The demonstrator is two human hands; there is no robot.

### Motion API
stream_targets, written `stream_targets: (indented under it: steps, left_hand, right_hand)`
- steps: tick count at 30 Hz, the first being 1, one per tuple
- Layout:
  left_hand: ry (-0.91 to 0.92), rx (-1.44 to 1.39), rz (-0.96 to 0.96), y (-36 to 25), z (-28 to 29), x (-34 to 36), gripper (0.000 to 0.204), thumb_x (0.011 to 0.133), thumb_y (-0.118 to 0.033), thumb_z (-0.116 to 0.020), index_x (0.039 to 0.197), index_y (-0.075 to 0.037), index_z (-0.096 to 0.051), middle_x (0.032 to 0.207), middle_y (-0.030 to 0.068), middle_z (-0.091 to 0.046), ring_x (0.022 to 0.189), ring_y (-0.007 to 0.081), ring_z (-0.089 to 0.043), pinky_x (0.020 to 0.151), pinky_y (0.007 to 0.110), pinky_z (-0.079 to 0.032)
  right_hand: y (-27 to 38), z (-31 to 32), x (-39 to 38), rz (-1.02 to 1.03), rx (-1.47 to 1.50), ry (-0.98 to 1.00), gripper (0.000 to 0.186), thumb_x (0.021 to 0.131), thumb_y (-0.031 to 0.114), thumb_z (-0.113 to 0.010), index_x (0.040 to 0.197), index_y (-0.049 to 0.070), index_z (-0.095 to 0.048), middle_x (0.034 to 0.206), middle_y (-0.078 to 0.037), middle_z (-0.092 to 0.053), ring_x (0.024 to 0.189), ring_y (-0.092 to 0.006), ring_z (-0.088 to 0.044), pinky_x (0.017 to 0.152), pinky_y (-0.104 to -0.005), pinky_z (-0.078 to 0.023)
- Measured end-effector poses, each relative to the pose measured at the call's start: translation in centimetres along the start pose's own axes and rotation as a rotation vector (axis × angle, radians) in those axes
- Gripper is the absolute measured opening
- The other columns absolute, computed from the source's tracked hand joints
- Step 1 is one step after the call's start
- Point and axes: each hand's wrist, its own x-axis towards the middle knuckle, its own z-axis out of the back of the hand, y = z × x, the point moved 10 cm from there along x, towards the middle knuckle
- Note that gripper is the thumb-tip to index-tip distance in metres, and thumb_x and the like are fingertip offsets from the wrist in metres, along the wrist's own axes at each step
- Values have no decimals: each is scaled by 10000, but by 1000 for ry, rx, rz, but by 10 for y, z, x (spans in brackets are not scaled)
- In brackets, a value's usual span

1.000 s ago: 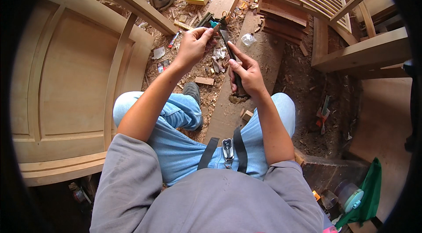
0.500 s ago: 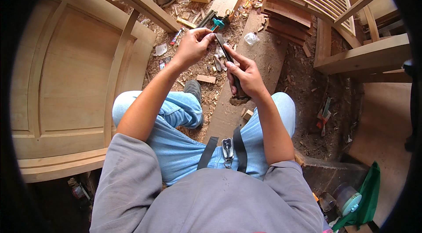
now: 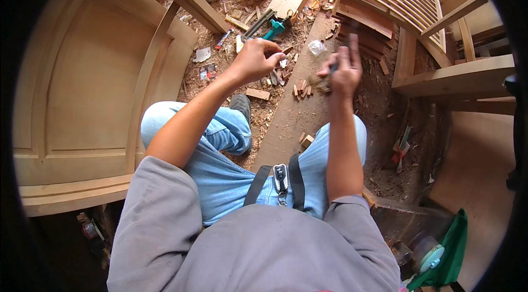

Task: The person sits on the workshop floor and uses a chisel to shave and shape small wooden pieces. They repeatedly scrape the wood, rotate the pieces, and discard shavings. A second person works in the background assembling a wooden frame.

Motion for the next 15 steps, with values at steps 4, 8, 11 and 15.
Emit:
stream_targets:
  steps: [4,8,11,15]
  left_hand:
    - [-40,-133,117,29,-1,0,225,955,-182,-689,1042,20,-737,841,68,-743,795,113,-694,704,268,-533]
    - [-64,-334,102,37,1,8,246,979,-214,-679,1060,13,-722,873,42,-741,772,89,-678,676,249,-527]
    - [-13,-386,77,32,-6,9,201,966,-138,-675,1038,40,-732,905,87,-753,790,103,-694,710,255,-554]
    - [14,-274,70,29,-9,7,267,948,-206,-706,1049,39,-734,896,94,-754,798,121,-699,723,271,-555]
  right_hand:
    - [4,58,21,-41,80,-102,516,1073,155,-465,1566,259,-353,677,-32,-479,484,-147,-519,446,-334,-524]
    - [-31,64,17,-136,-22,-14,521,1058,138,-494,1560,203,-370,682,-38,-509,475,-149,-533,439,-337,-525]
    - [-53,52,11,-197,-123,30,576,1016,92,-540,1560,176,-372,690,-47,-533,470,-149,-542,429,-322,-516]
    - [-65,55,9,-247,-316,-28,754,889,-11,-547,1589,85,-283,749,-95,-598,479,-176,-575,448,-332,-515]
